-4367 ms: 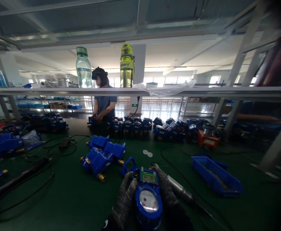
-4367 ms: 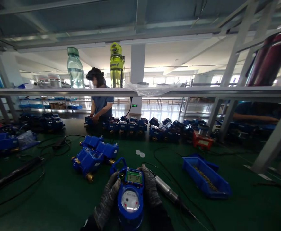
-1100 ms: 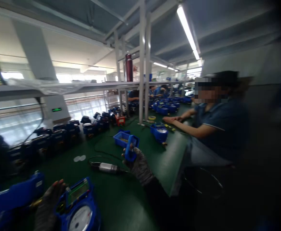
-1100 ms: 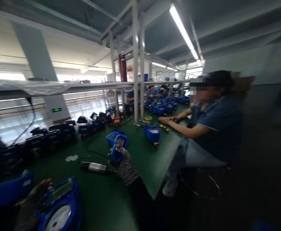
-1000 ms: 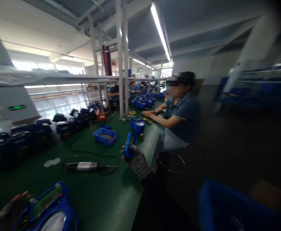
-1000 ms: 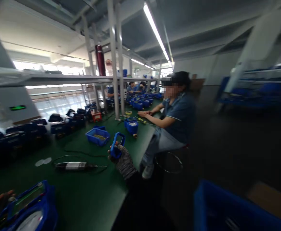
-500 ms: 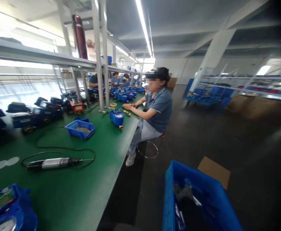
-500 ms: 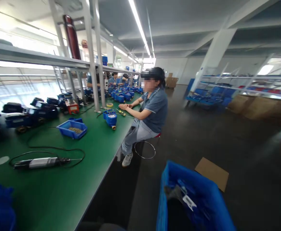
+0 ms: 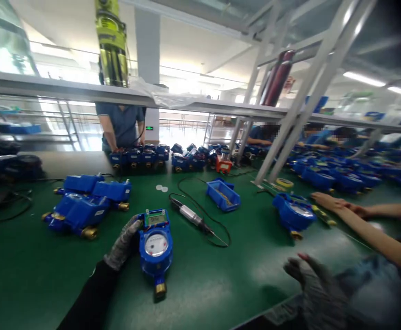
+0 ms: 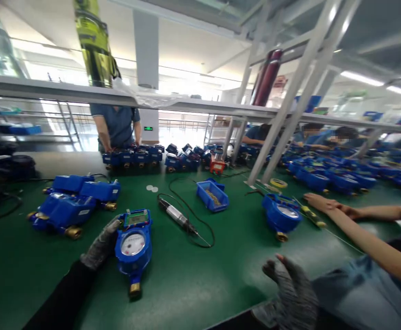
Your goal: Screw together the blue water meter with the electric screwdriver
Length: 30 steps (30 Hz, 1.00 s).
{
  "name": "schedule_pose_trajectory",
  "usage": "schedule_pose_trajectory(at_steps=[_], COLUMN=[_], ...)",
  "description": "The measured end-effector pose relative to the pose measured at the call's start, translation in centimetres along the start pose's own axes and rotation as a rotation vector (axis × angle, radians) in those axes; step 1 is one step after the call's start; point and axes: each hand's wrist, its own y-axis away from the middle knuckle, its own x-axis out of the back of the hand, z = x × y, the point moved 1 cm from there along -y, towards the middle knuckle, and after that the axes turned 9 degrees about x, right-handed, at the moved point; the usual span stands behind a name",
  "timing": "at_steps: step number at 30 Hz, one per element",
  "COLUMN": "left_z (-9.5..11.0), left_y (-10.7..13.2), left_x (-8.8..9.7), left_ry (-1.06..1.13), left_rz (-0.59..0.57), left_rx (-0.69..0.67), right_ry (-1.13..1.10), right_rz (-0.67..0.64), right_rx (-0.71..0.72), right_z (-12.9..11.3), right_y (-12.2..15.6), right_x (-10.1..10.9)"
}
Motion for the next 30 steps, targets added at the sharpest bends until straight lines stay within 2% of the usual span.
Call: schedule_pose_trajectory(at_steps=[2,5,7,9,12,16,18,20,22,24,26,28,30], left_z=[-0.1,-0.5,-0.8,-1.1,-1.3,-1.4,-1.4,-1.4,-1.3,-1.1,-1.0,-0.8,-0.8], left_y=[0.8,1.4,1.3,1.0,0.4,0.1,0.1,0.2,0.3,0.4,0.6,0.6,0.7], left_x=[-0.5,-0.1,0.3,0.5,0.5,0.3,0.0,-0.2,-0.4,-0.5,-0.6,-0.7,-0.7], left_ry=[-0.009,-0.006,-0.001,-0.003,-0.023,-0.019,0.018,0.071,0.103,0.099,0.079,0.072,0.071], left_rz=[-0.041,-0.015,0.011,0.001,-0.027,-0.087,-0.108,-0.096,-0.081,-0.096,-0.126,-0.133,-0.122], left_rx=[-0.026,-0.055,-0.072,-0.058,-0.044,-0.078,-0.085,-0.099,-0.118,-0.149,-0.174,-0.182,-0.179], right_ry=[-0.033,-0.061,-0.052,-0.033,0.012,0.163,0.248,0.339,0.478,0.706,0.962,1.151,1.244], right_rz=[-0.208,-0.558,-0.688,-0.746,-0.791,-0.745,-0.758,-0.805,-0.833,-0.830,-0.850,-0.932,-1.028], right_rx=[0.092,0.183,0.278,0.336,0.373,0.456,0.581,0.767,0.942,1.017,0.955,0.788,0.633], right_z=[-0.3,-1.0,-1.3,-1.3,-0.5,1.8,3.1,4.0,4.3,3.9,2.9,2.0,1.4], right_y=[0.7,4.0,6.2,7.6,7.8,6.8,6.4,6.2,5.9,5.2,4.0,2.6,1.5], right_x=[-5.3,-13.3,-17.2,-19.5,-20.4,-19.5,-19.6,-20.4,-21.7,-23.3,-24.9,-26.2,-27.3])
